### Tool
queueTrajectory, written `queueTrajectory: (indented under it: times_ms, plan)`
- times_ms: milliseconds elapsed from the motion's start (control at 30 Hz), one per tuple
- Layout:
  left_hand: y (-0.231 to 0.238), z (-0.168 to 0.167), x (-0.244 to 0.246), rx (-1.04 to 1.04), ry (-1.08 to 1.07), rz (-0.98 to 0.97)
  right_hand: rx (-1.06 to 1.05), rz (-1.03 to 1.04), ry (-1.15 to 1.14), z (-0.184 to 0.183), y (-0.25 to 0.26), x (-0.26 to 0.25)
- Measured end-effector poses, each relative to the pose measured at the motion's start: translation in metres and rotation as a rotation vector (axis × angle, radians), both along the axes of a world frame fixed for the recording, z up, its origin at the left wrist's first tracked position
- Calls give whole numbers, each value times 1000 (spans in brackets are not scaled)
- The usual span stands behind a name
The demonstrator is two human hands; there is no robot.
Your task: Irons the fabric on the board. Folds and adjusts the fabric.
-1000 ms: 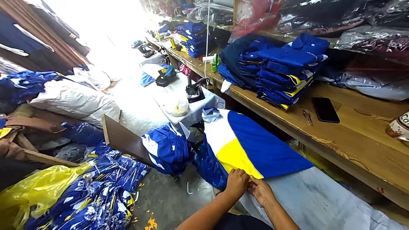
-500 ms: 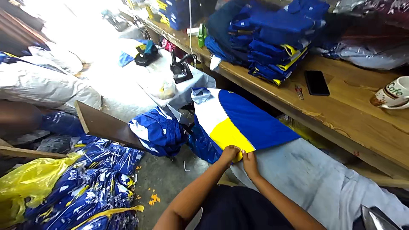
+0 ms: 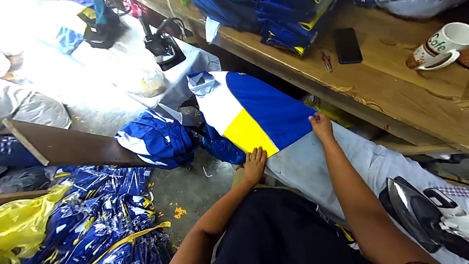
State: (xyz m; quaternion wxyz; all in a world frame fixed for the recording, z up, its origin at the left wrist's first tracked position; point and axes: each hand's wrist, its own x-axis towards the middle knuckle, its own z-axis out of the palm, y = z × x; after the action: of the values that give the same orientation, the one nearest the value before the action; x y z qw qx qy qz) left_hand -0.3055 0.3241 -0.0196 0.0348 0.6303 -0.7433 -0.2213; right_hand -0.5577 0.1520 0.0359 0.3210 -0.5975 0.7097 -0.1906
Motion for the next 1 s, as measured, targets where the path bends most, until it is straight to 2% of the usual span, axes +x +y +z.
queueTrajectory:
  times_ms: [33,133,233,367,433,533,667,900,933,1000]
  plan:
    - [0,-3,2,-48,-12,-3,-9,-39,81,-7,-16,-4]
    - [-5,1,8,-10,3,-16,87,-86,274,-36,-44,-9]
    - [-6,4,13,13,45,-22,8,-126,325,-56,-49,-6]
    - [3,20,19,15,78,-40,-125,-68,350,-39,-34,-8]
    - [17,28,26,-66,87,-73,-161,-74,362,-16,-12,-8]
    - [40,31,34,-26,103,-83,-175,-128,353,8,29,-5]
    - [55,5,43,-53,120,-132,-93,-109,330,-15,47,-9]
    - [34,1,17,-50,124,-205,-50,-101,448,-86,29,-20]
    - [29,1,11,-47,132,-214,-8,-89,436,-83,28,-22]
    - [21,3,1,-28,134,-230,78,-96,330,-52,30,-27]
